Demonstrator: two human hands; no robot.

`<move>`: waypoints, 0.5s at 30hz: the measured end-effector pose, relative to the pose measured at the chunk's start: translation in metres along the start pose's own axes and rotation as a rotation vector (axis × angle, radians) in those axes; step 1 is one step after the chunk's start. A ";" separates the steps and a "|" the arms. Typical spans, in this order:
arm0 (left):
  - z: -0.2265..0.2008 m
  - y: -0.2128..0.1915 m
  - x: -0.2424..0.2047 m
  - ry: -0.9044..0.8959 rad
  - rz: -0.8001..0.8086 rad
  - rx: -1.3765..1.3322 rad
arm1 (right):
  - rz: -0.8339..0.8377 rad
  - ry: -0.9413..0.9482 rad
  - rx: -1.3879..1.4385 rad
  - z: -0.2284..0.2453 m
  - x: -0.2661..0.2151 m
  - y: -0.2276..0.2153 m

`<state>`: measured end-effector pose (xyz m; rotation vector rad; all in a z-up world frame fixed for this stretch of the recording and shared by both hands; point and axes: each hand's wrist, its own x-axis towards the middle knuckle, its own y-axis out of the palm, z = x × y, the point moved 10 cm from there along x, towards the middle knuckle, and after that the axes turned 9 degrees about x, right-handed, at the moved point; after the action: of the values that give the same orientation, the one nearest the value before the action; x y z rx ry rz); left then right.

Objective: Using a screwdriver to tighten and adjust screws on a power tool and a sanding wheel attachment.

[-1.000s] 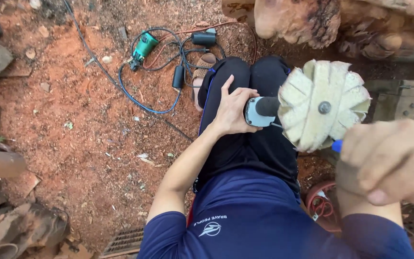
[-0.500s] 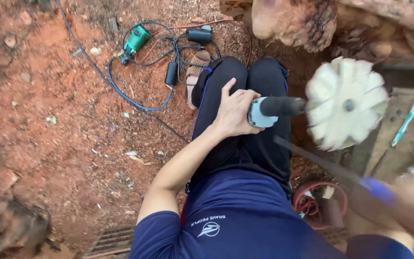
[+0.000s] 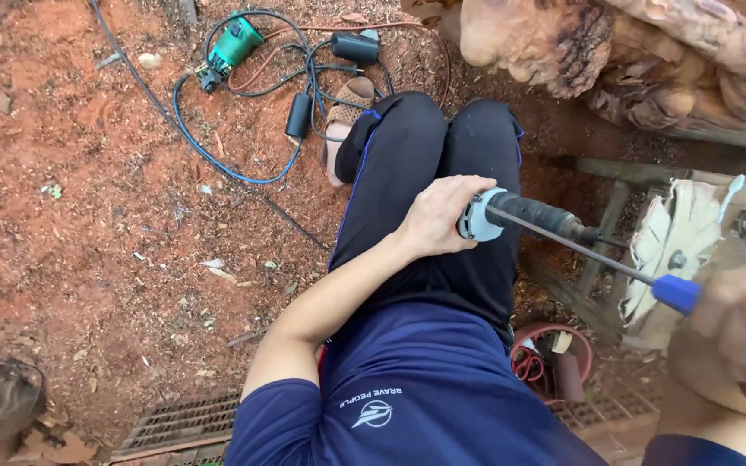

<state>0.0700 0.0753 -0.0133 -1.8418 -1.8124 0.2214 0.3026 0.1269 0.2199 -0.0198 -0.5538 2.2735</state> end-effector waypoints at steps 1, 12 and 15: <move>-0.013 -0.015 0.004 0.045 -0.030 -0.004 | -0.044 -0.062 0.139 0.016 0.019 0.023; -0.022 -0.024 0.006 0.094 -0.049 0.057 | 0.031 -0.122 0.379 0.021 0.032 0.051; -0.022 -0.026 0.007 0.089 -0.050 0.034 | -0.115 -0.166 0.445 0.015 0.025 0.042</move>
<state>0.0583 0.0749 0.0197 -1.7533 -1.7802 0.1480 0.2534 0.1134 0.2205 0.4125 -0.1178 2.2488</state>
